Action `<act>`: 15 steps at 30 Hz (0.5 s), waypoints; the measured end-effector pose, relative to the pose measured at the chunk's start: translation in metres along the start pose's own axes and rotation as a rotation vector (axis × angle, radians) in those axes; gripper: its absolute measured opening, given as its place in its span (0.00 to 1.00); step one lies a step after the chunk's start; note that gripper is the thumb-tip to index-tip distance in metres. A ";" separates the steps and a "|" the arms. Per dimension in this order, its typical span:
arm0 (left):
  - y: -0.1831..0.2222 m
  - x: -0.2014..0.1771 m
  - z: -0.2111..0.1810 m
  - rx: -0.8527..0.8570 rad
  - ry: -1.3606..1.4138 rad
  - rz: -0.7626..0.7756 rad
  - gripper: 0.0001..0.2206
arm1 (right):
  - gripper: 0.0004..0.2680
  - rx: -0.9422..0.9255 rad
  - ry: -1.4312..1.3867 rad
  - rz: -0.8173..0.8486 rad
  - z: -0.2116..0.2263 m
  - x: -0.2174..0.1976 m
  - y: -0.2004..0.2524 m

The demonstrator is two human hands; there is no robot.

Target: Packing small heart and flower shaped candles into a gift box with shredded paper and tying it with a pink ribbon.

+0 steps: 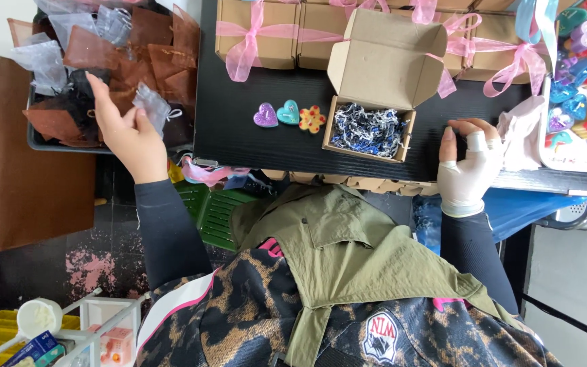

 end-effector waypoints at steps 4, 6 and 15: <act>-0.004 -0.005 0.005 -0.044 0.062 -0.060 0.39 | 0.02 0.014 -0.026 0.009 -0.002 0.001 0.001; -0.008 -0.002 0.016 -0.150 0.388 -0.058 0.38 | 0.02 0.011 -0.014 0.009 -0.003 0.001 0.002; -0.016 0.011 0.068 -0.274 0.486 -0.009 0.19 | 0.02 0.011 0.009 0.007 -0.004 0.003 0.007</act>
Point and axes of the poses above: each hand's wrist, its own y-axis away from the middle knuckle, its own x-axis out of the palm, z = x × y, the point moved 9 cm from there along -y, towards the middle knuckle, and after that the axes turned 6 degrees about -x, right-handed, at the moved point
